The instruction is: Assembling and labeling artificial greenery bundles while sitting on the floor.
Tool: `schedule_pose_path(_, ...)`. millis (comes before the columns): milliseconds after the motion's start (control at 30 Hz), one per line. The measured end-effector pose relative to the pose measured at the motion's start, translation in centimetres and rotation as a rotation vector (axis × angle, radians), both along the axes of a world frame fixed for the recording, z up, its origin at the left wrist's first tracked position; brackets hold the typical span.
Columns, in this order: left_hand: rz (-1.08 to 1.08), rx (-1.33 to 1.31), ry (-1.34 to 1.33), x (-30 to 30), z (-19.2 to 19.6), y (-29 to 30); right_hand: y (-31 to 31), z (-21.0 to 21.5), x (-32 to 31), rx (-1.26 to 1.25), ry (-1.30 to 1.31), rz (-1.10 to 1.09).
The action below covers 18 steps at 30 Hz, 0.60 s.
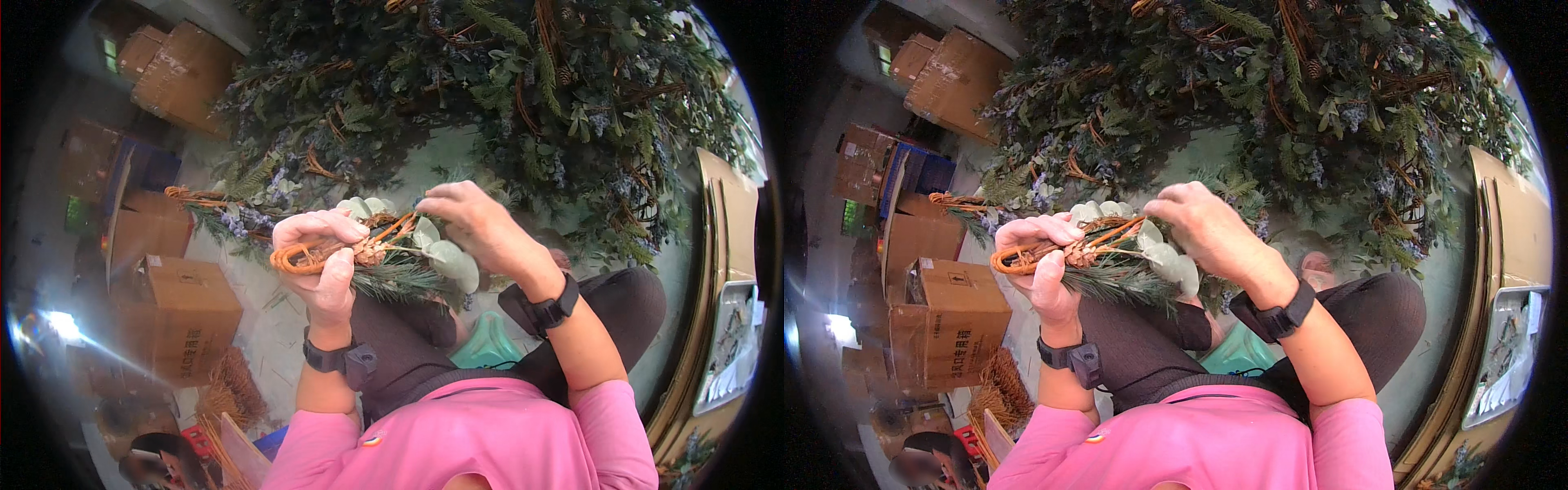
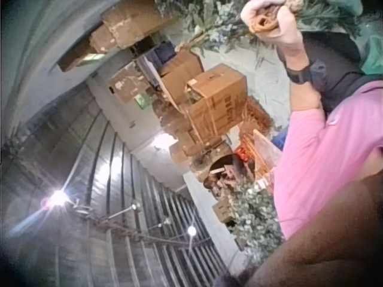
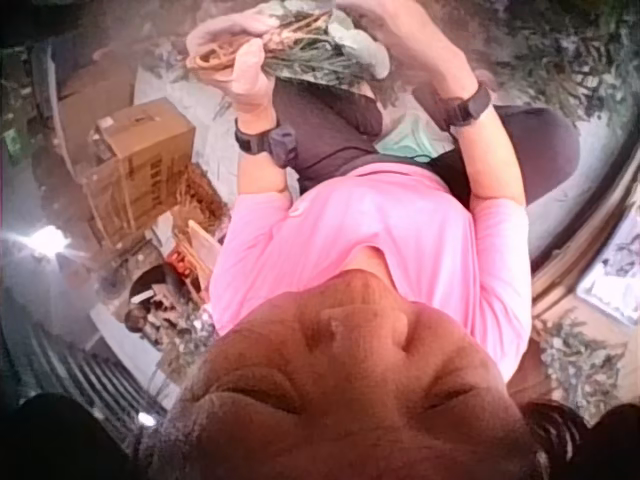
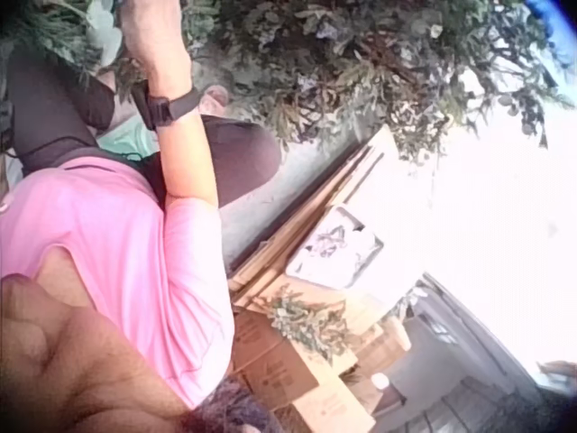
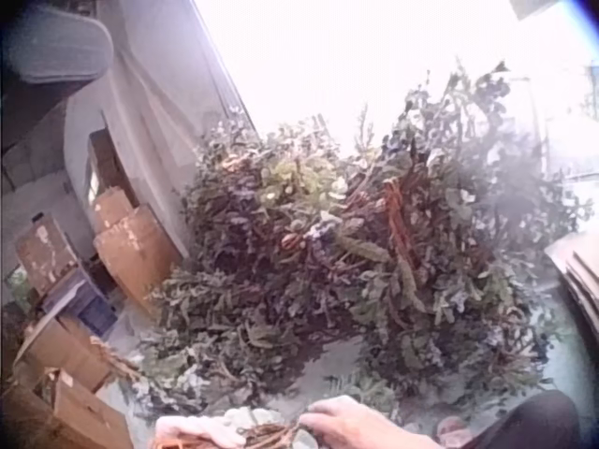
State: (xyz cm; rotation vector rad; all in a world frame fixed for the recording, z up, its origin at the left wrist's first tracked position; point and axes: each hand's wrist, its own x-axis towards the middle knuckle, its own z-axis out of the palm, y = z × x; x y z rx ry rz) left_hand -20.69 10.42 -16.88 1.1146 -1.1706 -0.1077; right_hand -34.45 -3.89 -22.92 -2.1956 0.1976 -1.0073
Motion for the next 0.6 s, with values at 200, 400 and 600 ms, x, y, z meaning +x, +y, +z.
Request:
schedule_pose_path(200, -0.017, -0.027, 0.037, 0.2, 0.0, 0.4, -0.5, 0.2, -0.1, -0.116, 0.167, 0.085)
schedule_pose_path(400, -0.014, -0.002, 0.048, 0.1, -0.1, 1.1, -2.2, 8.5, -0.3, -0.217, 0.168, 0.158)
schedule_pose_path(600, -0.058, -0.043, 0.013, -0.1, -0.6, 1.0, -4.0, 6.7, 4.6, -0.164, 0.403, 0.199)
